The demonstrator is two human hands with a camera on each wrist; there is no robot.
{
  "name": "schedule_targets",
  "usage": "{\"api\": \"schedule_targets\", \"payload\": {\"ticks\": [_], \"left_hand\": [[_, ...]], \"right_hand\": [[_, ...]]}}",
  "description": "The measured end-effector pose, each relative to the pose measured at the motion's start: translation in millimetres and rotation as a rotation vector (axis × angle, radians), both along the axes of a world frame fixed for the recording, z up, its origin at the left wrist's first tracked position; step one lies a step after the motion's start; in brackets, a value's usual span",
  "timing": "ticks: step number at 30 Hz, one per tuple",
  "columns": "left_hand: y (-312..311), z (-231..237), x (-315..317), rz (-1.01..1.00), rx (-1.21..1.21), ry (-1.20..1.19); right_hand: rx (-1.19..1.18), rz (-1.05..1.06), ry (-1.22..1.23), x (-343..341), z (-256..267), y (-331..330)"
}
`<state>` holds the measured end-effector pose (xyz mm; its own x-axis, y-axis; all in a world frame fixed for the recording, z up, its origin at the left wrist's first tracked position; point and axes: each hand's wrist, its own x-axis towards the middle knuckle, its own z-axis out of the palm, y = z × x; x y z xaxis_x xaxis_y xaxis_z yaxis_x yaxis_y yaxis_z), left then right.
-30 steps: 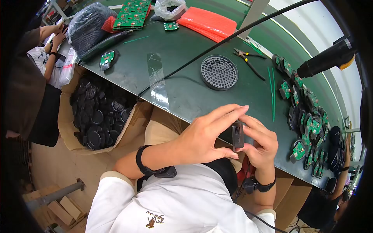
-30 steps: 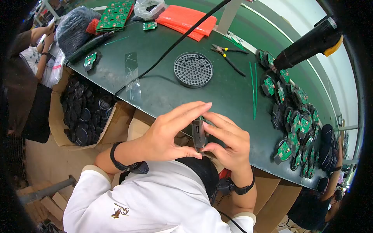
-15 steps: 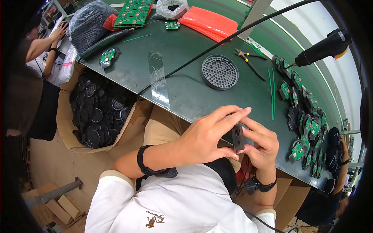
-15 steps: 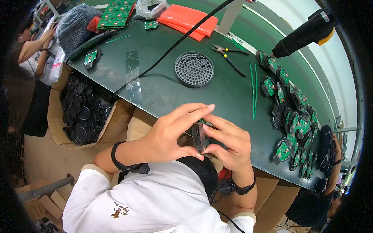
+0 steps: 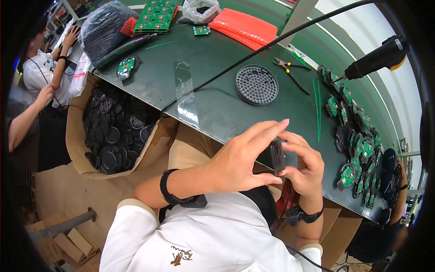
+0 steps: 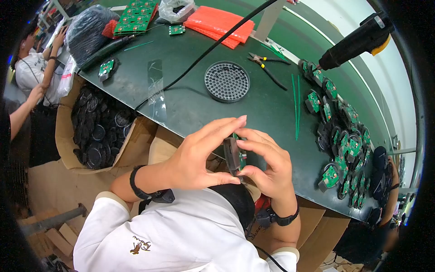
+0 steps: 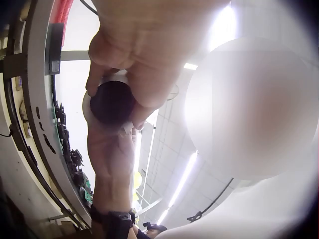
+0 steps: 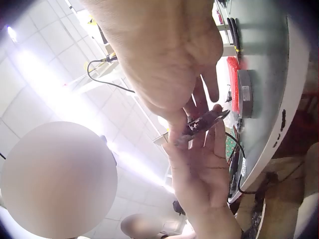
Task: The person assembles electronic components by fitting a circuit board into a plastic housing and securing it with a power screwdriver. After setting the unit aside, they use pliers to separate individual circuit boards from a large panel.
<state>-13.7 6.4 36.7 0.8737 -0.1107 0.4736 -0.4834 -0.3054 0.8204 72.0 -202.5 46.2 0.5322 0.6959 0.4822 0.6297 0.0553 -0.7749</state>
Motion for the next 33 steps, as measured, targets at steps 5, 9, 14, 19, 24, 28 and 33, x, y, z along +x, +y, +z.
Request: {"api": "schedule_targets", "payload": {"ticks": [5,9,14,19,24,28,33], "left_hand": [[2.7,-1.7,-0.5,-0.046,0.033,0.050],[1.9,-2.5,1.0,-0.057,0.000,0.040],[1.0,-5.4,0.4,-0.032,-0.034,-0.030],[-0.7,-0.6,-0.6,-0.022,-0.058,-0.035],[-2.6,-0.4,0.7,-0.012,-0.066,-0.062],[-3.5,-8.8,5.7,0.170,0.031,-0.077],[-5.8,-27.3,15.7,0.410,0.182,-0.144]], "right_hand": [[-0.028,0.018,-0.087,4.0,-5.6,-2.0],[0.019,0.048,-0.044,3.2,-8.1,-0.6],[0.067,0.019,0.031,-2.2,-9.3,0.0],[0.160,-0.013,0.108,-13.8,-12.4,4.8],[0.182,0.022,0.088,-10.6,-15.6,3.3],[0.058,-0.093,0.104,-15.3,-14.1,6.9],[0.128,-0.115,0.421,-25.3,-11.9,13.2]]}}
